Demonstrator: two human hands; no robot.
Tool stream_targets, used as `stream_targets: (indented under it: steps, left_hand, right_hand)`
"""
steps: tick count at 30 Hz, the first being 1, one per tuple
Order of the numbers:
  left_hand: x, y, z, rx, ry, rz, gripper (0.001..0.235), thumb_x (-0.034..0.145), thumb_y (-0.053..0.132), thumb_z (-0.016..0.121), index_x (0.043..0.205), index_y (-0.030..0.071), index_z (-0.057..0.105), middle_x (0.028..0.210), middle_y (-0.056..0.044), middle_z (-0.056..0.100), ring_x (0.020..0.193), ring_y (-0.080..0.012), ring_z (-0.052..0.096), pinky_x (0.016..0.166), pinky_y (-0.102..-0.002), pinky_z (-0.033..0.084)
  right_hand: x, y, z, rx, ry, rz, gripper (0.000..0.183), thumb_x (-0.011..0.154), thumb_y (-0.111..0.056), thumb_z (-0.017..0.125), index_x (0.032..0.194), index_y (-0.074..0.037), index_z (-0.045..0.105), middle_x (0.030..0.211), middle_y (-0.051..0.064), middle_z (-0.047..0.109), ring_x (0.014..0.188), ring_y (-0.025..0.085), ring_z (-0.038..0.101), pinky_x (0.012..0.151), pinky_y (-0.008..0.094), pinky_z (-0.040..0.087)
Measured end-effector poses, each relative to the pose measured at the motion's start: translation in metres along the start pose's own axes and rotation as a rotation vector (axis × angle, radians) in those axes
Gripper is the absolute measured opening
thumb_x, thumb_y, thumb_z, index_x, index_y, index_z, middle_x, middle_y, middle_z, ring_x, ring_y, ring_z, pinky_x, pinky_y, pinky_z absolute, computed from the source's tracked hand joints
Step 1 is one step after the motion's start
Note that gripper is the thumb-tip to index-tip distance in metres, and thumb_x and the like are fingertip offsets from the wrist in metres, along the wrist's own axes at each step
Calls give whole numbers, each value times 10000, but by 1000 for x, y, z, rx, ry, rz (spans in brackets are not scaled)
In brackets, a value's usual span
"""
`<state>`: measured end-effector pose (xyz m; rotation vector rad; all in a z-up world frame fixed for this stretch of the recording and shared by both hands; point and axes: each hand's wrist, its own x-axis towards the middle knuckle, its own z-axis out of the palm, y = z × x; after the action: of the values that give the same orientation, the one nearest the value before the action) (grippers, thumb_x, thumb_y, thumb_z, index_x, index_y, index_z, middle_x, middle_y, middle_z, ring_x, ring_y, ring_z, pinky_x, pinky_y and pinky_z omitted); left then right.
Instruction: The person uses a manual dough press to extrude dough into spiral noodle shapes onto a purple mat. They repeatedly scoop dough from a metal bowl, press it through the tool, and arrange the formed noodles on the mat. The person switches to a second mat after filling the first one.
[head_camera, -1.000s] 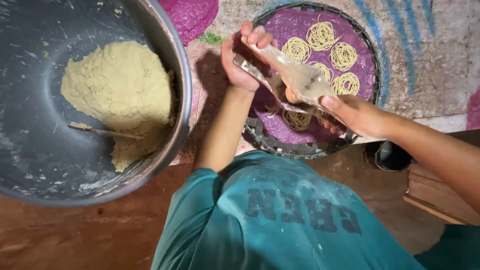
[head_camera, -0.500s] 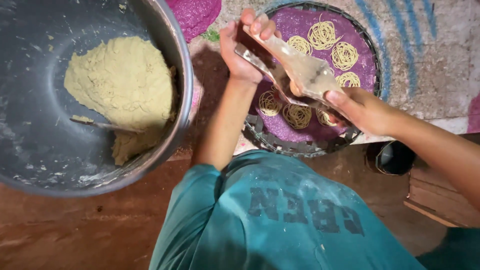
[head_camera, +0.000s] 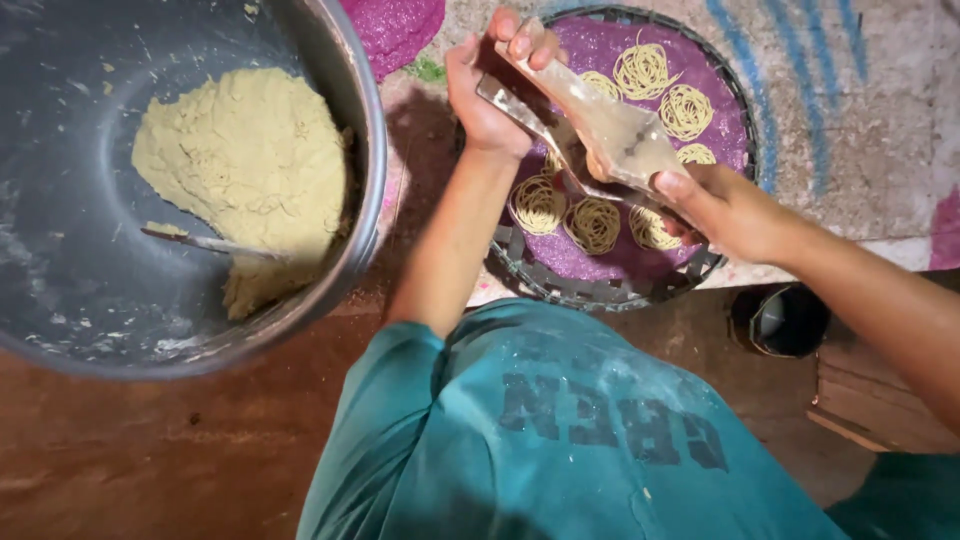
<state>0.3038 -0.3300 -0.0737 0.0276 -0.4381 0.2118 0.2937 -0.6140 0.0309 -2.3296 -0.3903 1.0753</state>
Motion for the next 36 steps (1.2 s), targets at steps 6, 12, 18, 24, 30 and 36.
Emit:
stream_targets:
  steps: [6,12,18,24,30,36]
  left_hand:
    - [-29,24,-21,649,484,-367,487,1025,441,349,1225,68,592,1135,-84,679,1035,-179,660,905,-345,546]
    - [-101,26,-37,1224,368,-837,543,1072,379,285,1520,180,519,1198,-139,767,744,-238,567,549,-312,418]
    - [-135,26,10,2400,-215,-427,690,833,310,770,1412,29,521,1214,-188,662,1159,-354,593,896,-440,534]
    - [-130,5,30,2509,-260,-486,510,846,251,776,1284,34,630,1217,-139,655,1198,-311,584,990,-480,464]
    - [-113,38,99,2088,15,-401,249,829,85,754,1076,109,749,1092,-77,690,1085,-266,653,959,-378,522]
    - [-98,151,195,2567,428,-98,303,963,50,683,1233,139,790,1310,-124,627,1230,-278,540,1002,-420,506]
  right_hand:
    - [1,13,8,188,-79,-128,670,964,-646,419,942,-27,675,781,55,665,702,139,623,632,321,527]
    - [12,25,16,262,23,-235,636,1011,-613,479,973,8,609,807,60,625,730,151,589,654,323,510]
    - [27,41,23,578,15,-339,675,969,-655,530,1150,-8,592,838,89,601,725,181,587,646,339,498]
    - [17,47,24,734,36,-352,767,953,-701,568,1169,34,593,876,116,630,750,196,609,663,343,482]
    - [2,48,20,732,92,-396,888,927,-782,582,1204,62,596,916,110,653,798,202,617,702,338,487]
    - [-5,61,7,712,173,-429,1044,847,-891,495,1400,-7,529,948,86,634,802,169,580,653,307,443]
